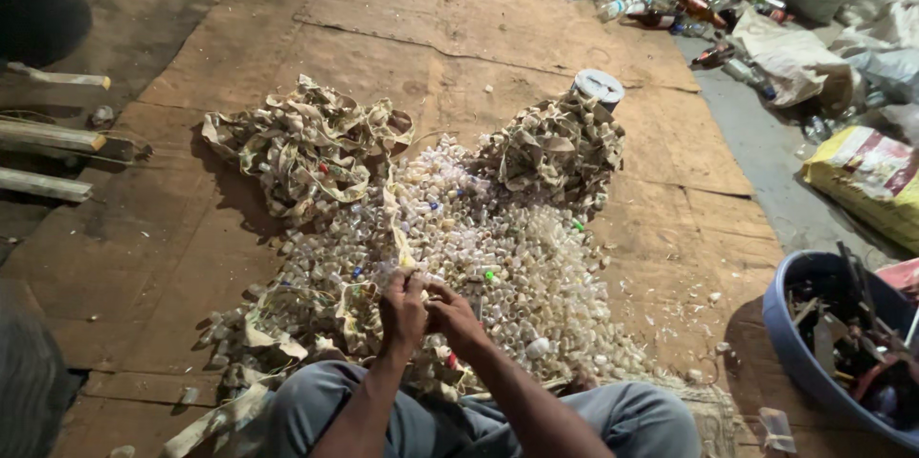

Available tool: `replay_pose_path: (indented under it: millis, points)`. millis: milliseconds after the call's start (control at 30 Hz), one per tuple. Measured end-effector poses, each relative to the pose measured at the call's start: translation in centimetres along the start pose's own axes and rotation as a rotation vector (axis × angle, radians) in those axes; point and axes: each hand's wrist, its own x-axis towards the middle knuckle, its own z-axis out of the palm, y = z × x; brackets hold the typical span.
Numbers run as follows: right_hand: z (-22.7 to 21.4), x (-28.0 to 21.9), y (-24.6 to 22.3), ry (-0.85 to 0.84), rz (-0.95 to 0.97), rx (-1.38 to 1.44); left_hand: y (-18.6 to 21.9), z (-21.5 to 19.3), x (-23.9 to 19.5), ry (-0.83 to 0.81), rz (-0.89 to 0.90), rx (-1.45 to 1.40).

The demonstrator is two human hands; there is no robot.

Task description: The person sits on the floor and uses pliers to cut plastic caps off a long strip of connected plastic pieces. The cut caps fall onto a large pile on the floor.

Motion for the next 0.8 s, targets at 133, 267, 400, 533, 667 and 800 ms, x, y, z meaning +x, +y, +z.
replay_pose_path:
  millis: [133,267,400,533,667,800]
  points:
    - [-1.4,1.9,1.8,0.084,0.001,0.046,-0.1,0.1,-0.1,-0.019,-0.021,-0.011]
    - [-3.0,2.9,3.3,0.041,-0.056,-0.019,0.3,-0.1,0.0,-0.032,0.023,0.075]
    - [-3.7,2.8,3.2,0.069,-0.116,-0.081,0.7,-0.4,-0.2,0.025,0.207,0.022]
    - [-4.0,2.6,2.2,0.141,-0.107,-0.019,0.0,-1.0,-0.2,-0.026,0.049,-0.081]
    - [-4.1,2.0,1.0,0.140,-0.153,-0.011,-0.7,-1.3,0.6,-0.041,-0.218,-0.172]
    - [-4.0,1.4,0.1,0.137,-0.185,-0.093,0.5,-1.7,1.4,-0.051,-0.388,-0.365]
